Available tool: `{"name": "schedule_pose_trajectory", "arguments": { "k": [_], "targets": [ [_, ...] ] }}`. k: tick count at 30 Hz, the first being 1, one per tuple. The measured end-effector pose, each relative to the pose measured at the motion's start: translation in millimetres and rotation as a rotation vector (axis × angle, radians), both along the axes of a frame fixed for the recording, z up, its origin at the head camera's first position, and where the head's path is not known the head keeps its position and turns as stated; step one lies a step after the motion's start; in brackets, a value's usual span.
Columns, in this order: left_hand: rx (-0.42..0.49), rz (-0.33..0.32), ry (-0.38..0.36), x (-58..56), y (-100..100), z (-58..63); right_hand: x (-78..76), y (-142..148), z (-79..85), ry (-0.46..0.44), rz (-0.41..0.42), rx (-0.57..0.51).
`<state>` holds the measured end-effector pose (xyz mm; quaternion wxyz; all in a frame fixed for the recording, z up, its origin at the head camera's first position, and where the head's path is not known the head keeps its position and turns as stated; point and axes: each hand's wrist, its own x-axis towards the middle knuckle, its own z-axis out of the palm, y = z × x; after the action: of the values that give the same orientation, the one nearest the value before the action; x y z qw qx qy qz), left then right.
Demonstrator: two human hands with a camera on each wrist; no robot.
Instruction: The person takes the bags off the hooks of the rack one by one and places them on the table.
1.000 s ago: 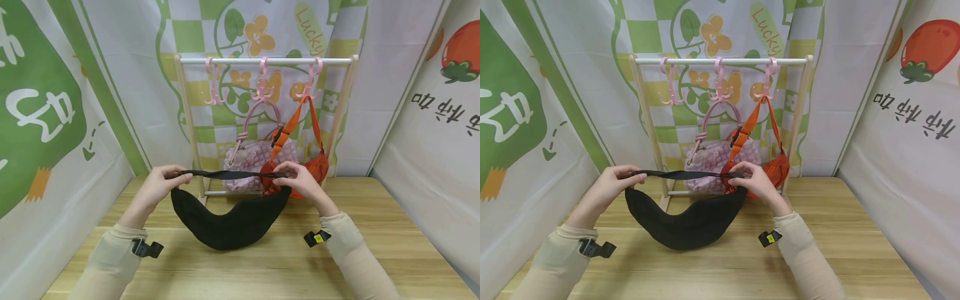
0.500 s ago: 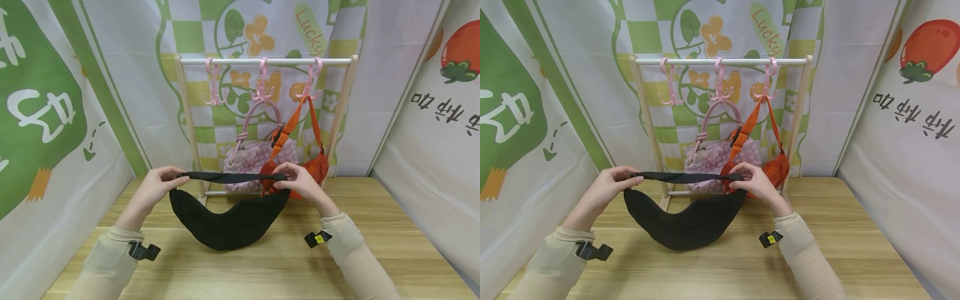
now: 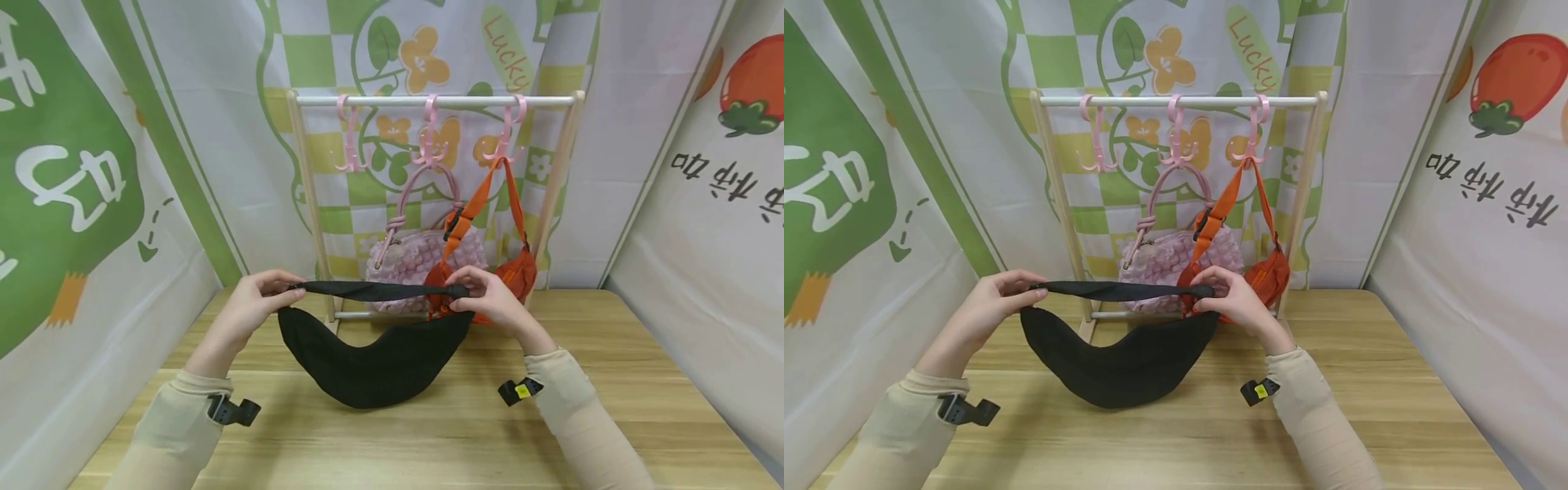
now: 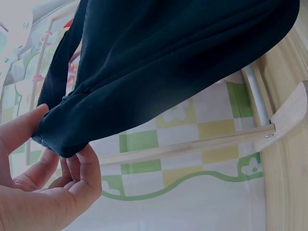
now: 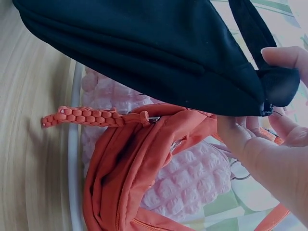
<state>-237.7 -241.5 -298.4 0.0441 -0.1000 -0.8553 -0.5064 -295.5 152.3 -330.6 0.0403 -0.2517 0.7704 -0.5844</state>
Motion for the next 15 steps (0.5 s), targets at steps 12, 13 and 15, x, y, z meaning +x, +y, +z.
{"name": "schedule_pose_trajectory", "arguments": {
  "k": [12,13,15],
  "targets": [
    [0.119,-0.027,-0.039,0.9,-0.7,-4.3,2.2,-2.2,-2.0,0.031,-0.069,0.05],
    [0.122,-0.023,-0.041,0.8,-0.8,-4.4,2.6,-2.4,-2.1,0.033,-0.067,0.049],
    [0.127,-0.014,-0.046,0.8,-1.2,-4.7,3.1,-3.0,-2.7,0.037,-0.06,0.048]
  ]
}}
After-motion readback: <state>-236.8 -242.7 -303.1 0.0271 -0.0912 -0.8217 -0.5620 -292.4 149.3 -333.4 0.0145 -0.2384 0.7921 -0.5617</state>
